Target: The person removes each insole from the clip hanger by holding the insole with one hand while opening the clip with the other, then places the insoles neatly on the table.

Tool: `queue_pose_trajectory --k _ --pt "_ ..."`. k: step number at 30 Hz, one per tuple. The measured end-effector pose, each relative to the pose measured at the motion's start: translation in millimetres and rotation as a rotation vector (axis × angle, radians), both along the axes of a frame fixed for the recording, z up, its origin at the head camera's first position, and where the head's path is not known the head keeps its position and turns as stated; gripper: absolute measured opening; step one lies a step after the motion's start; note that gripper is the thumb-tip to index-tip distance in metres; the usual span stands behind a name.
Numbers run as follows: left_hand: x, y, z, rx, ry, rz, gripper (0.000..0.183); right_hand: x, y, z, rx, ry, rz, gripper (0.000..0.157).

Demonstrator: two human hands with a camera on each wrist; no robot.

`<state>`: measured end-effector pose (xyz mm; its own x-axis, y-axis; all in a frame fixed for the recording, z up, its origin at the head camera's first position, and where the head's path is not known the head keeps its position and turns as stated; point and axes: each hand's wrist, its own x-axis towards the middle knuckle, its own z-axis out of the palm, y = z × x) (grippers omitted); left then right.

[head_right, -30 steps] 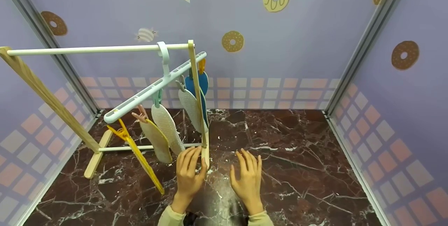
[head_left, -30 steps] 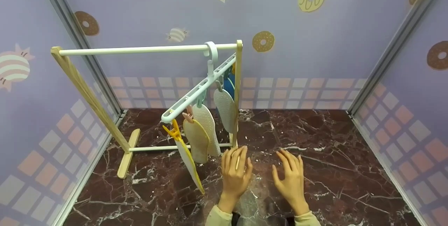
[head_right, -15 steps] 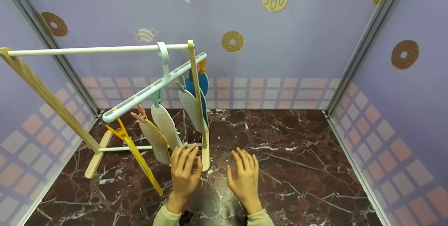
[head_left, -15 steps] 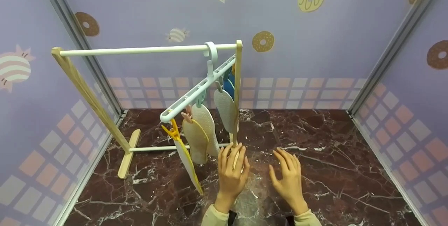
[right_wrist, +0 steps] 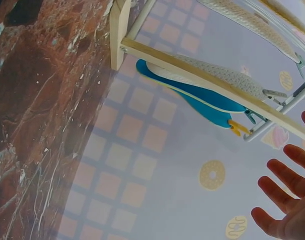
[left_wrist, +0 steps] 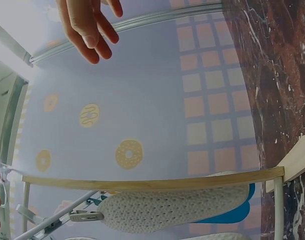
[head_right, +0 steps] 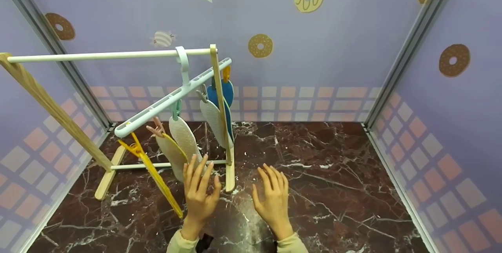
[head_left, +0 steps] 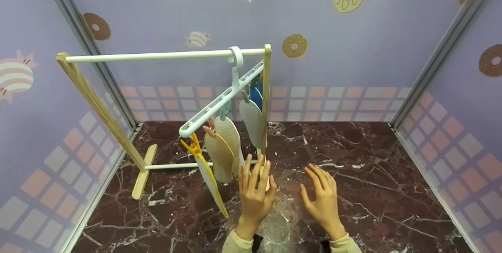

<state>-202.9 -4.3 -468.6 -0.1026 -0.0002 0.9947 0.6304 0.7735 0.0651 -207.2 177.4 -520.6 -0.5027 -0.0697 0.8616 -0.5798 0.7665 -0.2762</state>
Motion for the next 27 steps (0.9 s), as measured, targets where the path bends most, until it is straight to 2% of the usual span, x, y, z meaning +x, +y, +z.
queue_pose_trajectory --k 11,27 --pt "7.9 -7.3 8.9 0.041 0.009 0.071 0.03 4.4 -1.6 8.9 0.007 -0.024 0.006 0.049" --pt "14.5 -22.8 19.1 0.138 0.067 0.085 0.028 16.5 -8.4 19.3 0.015 -0.056 0.079 0.049"
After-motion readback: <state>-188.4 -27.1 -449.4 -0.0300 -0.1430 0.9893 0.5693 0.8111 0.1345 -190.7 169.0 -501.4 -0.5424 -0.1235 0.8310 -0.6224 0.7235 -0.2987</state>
